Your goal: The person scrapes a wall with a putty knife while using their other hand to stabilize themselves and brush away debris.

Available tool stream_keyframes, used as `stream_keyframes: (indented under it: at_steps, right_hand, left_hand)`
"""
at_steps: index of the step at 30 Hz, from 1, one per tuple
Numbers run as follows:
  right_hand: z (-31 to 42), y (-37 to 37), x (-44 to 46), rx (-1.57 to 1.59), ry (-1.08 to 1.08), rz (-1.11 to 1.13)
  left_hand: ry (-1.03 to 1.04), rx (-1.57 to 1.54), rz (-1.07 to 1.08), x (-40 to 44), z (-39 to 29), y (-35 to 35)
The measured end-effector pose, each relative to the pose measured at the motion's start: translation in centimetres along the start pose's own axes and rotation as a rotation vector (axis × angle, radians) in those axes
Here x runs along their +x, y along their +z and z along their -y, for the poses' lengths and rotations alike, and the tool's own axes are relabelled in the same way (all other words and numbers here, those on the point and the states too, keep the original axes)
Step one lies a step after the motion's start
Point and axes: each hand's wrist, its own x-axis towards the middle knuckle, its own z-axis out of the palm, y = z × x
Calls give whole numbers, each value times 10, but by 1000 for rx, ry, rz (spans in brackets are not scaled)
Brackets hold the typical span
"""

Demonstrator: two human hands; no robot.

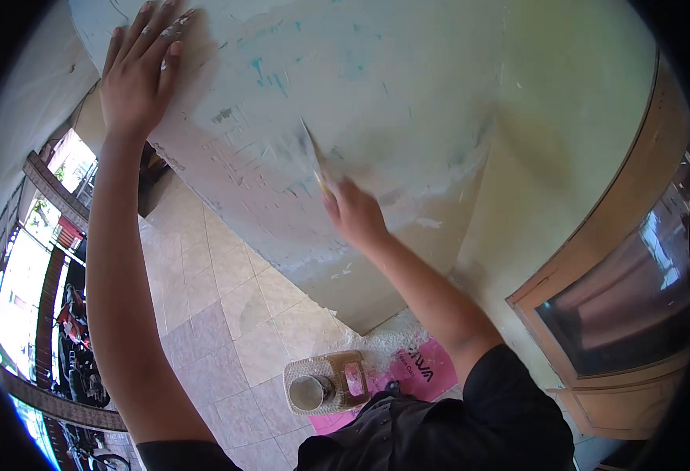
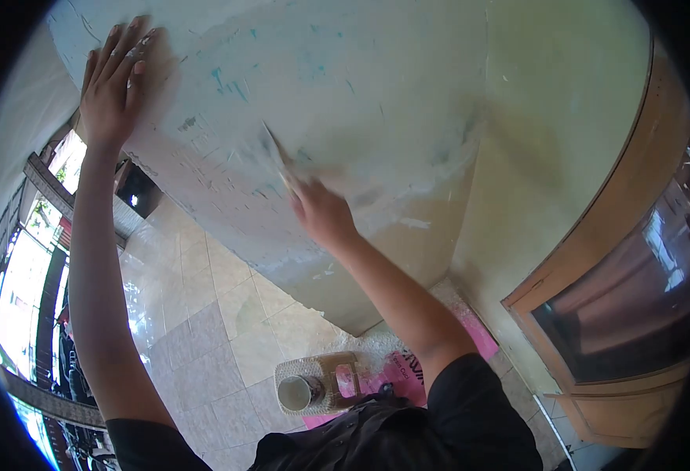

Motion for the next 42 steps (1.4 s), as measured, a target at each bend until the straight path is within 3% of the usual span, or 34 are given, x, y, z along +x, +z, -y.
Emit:
stream_keyframes:
  at_steps: [4,5,8,13,19,21,22,24,26,29,32,35,37,40,42]
  right_hand:
    - [-38,23,-187,53,388,395]
    - [-46,24,-229,89,367,351]
    - [-53,12,-243,130,317,247]
    - [-46,-27,-99,144,152,-34]
    - [26,-65,73,164,-115,-217]
    - [38,-60,100,161,-104,-227]
    - [41,-57,106,161,-89,-235]
    - [36,-42,94,128,-54,-208]
    - [20,-16,54,-29,141,14]
    - [-10,13,-56,-2,349,180]
    - [-41,20,-160,83,283,129]
    - [-40,6,-155,88,207,-69]
    - [-22,-14,-94,152,216,-43]
    - [16,-34,6,201,81,-180]
    - [23,-34,26,205,92,-175]
  left_hand:
    - [13,6,-2,-3,3,2]
    - [12,8,-3,-2,4,2]
    - [2,-49,-7,0,2,0]
    - [4,-55,-8,-1,2,-2]
    - [21,-345,-58,-2,1,-10]
    - [-19,-493,-209,-14,-10,-17]
    - [-21,-494,-215,-26,-15,-20]
    - [-119,-439,-9,-50,-28,-25]
    - [-192,-344,93,-74,-44,-30]
    - [-301,-178,252,-117,-67,-42]
    - [-381,-161,283,-167,-97,-53]
    - [-472,-247,270,-208,-129,-58]
    - [-518,-296,294,-226,-153,-58]
    - [-575,-361,331,-239,-181,-57]
    - [-639,-411,380,-247,-195,-59]
